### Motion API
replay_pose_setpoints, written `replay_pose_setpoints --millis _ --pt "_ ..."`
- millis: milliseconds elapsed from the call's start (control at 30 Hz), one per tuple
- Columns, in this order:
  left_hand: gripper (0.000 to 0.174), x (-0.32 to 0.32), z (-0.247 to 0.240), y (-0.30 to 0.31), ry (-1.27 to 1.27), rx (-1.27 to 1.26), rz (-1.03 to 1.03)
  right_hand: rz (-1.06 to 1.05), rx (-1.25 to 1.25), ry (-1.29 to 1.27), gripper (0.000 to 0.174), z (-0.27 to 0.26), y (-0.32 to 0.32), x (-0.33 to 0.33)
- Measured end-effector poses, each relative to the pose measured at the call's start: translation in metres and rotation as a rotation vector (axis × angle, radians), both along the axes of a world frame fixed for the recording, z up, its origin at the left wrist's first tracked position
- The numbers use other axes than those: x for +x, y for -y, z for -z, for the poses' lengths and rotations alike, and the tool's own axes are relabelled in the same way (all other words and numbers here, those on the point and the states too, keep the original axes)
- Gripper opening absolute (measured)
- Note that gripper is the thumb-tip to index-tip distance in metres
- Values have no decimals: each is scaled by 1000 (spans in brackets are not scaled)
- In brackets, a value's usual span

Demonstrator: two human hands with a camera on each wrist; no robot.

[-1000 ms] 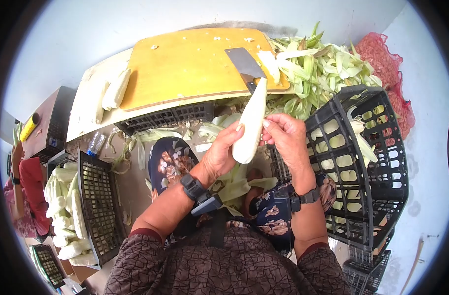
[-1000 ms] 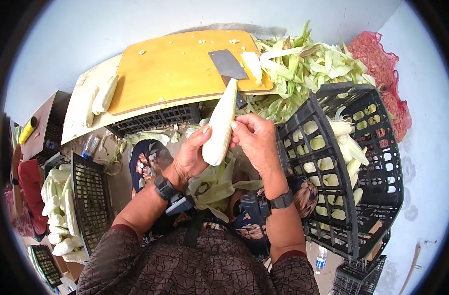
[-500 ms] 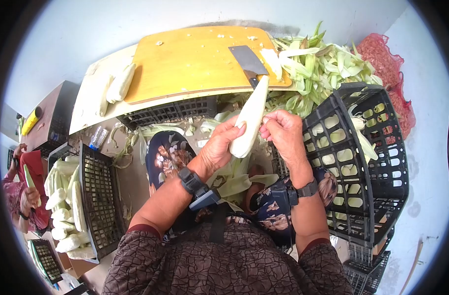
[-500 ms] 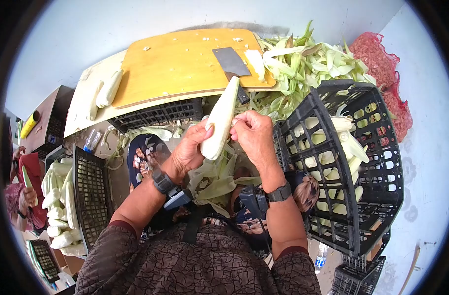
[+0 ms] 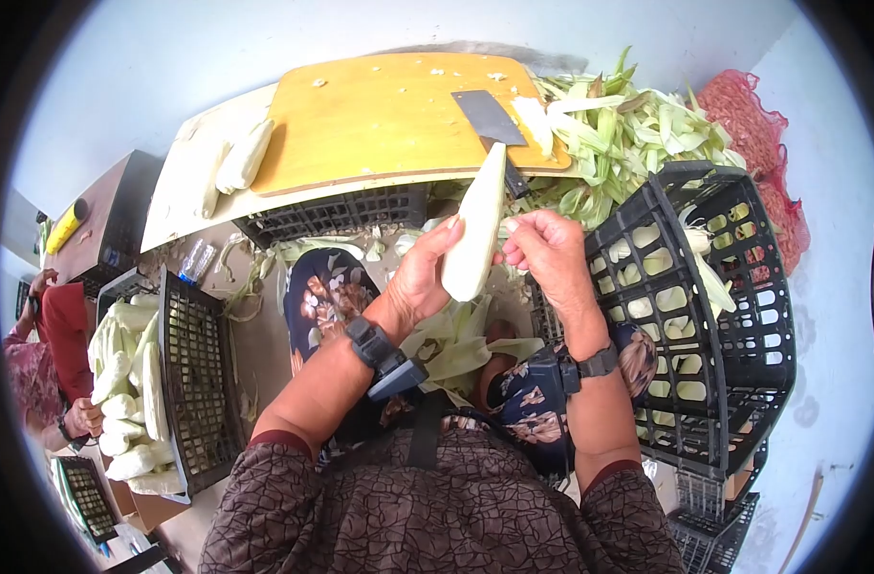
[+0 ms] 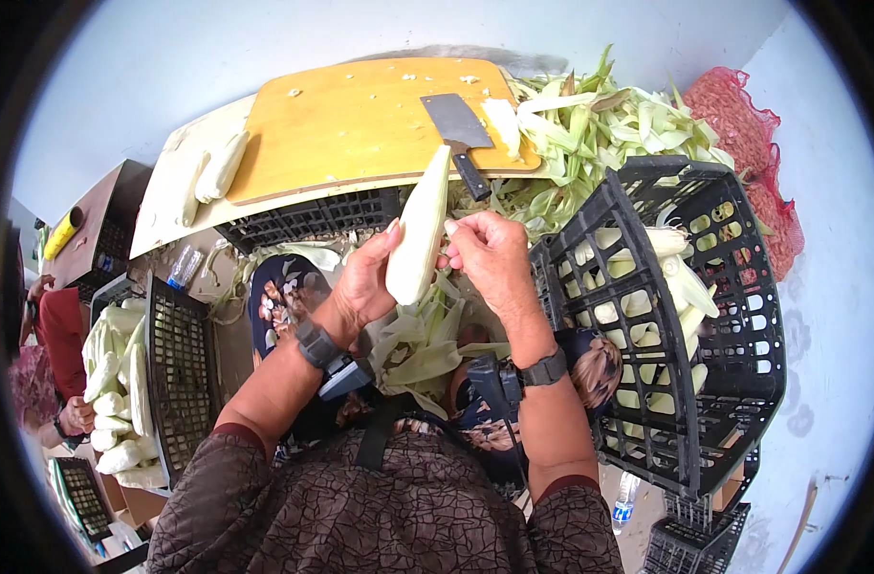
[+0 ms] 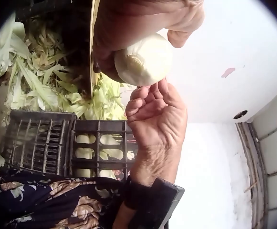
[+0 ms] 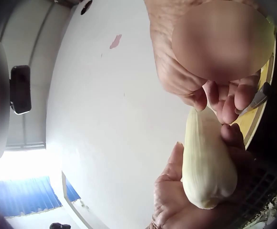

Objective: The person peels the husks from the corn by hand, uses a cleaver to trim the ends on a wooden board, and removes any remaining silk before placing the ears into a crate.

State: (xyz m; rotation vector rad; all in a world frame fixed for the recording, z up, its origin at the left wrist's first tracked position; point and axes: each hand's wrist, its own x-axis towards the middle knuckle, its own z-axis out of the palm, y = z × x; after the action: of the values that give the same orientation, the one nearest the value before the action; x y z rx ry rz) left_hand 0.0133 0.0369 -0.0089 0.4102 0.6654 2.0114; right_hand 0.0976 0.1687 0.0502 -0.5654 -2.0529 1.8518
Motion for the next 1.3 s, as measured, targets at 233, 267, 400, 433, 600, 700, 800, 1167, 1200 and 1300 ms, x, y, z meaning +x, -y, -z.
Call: replay_pose_setpoints --millis 233,267,400,433,600,700,800,1167,1200,1300 --pt "53 -1 5 -2 106 -40 46 -40 -5 42 12 5 3 -2" --pt "53 -1 6 -2 125 -57 39 -42 9 45 12 5 3 -2" --pt "51 -2 9 -3 142 -49 53 -47 30 19 11 14 3 -5" --pt "51 -1 8 -3 129 -49 24 -47 29 19 11 16 3 -5" --pt "49 0 6 -2 97 -33 20 -51 90 5 12 18 4 -4" --pt "48 -1 10 -1 63 -79 25 -39 190 69 9 16 5 -3" --pt "49 -1 13 -1 52 -96 34 -36 274 27 9 30 -1 -5" --pt "52 2 10 -1 -93 -67 43 85 219 -104 15 34 -10 -10" --pt "52 3 10 -1 -94 -66 44 116 166 -212 18 34 -11 -11" --pt "51 3 10 1 -87 -62 89 55 43 -204 26 26 -15 -9"
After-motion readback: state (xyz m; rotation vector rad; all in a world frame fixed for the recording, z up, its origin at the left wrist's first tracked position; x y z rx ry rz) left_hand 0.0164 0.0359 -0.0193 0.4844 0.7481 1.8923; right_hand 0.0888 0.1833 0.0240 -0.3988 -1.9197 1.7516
